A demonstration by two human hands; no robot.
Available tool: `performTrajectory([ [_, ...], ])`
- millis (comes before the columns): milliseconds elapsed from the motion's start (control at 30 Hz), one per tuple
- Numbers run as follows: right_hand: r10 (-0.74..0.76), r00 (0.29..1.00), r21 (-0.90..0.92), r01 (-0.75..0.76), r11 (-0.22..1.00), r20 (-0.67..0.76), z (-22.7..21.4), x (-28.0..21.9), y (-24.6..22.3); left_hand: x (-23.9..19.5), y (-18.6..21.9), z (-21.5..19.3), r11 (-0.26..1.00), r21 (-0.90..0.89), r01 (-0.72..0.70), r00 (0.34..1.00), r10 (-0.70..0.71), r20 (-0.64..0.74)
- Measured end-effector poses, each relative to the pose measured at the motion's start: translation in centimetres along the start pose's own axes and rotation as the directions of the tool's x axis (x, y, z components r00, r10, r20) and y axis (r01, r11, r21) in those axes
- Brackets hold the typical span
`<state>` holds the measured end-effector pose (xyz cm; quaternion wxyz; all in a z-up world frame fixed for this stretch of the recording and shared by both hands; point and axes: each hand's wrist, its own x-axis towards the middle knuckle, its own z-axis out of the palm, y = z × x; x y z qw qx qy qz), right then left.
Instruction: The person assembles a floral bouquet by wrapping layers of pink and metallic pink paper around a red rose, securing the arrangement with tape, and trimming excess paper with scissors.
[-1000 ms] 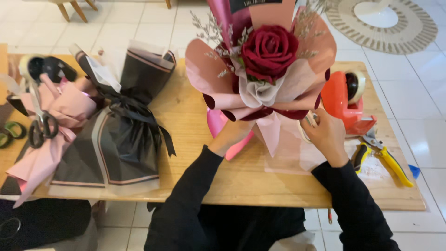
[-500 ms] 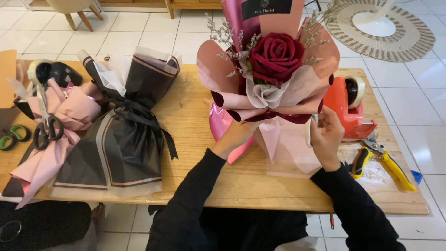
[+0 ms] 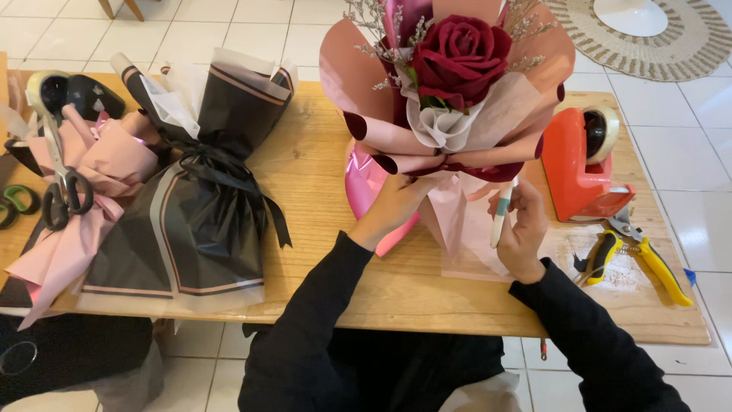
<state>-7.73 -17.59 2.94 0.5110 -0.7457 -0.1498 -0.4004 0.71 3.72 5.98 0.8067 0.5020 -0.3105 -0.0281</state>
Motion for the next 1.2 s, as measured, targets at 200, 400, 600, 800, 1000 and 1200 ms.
performTrajectory([
  [200,0.018,1.000,0.018,-0.018,1.000,0.021,0.2,-0.2,0.5,0.5,2.2,0.6,1.000,-0.006,0.003,1.000,-0.003,-0.016],
  [400,0.084,0.996,0.016,-0.084,0.996,0.027,0.0,-0.5,1.0,0.2,-0.2,-0.7,1.000,0.022,0.005,1.000,-0.005,0.004],
  [600,0.146,0.989,-0.044,-0.145,0.988,0.013,0.3,-0.1,0.2,0.5,-2.5,-1.5,0.999,-0.033,-0.034,0.999,0.035,0.038],
  [800,0.153,0.988,-0.086,-0.151,0.985,0.025,-0.5,-1.2,2.4,-0.6,3.9,2.3,0.927,-0.351,0.133,0.991,-0.123,0.052],
  [1000,0.107,0.993,-0.151,-0.100,0.984,0.041,0.1,-0.2,-0.2,-1.1,-7.9,-4.0,0.872,-0.462,0.163,0.978,-0.205,-0.041],
  [1200,0.134,0.991,-0.142,-0.130,0.981,0.016,0.4,-0.3,-0.4,-0.9,-1.9,-0.9,0.807,-0.534,0.252,0.950,-0.311,-0.021],
])
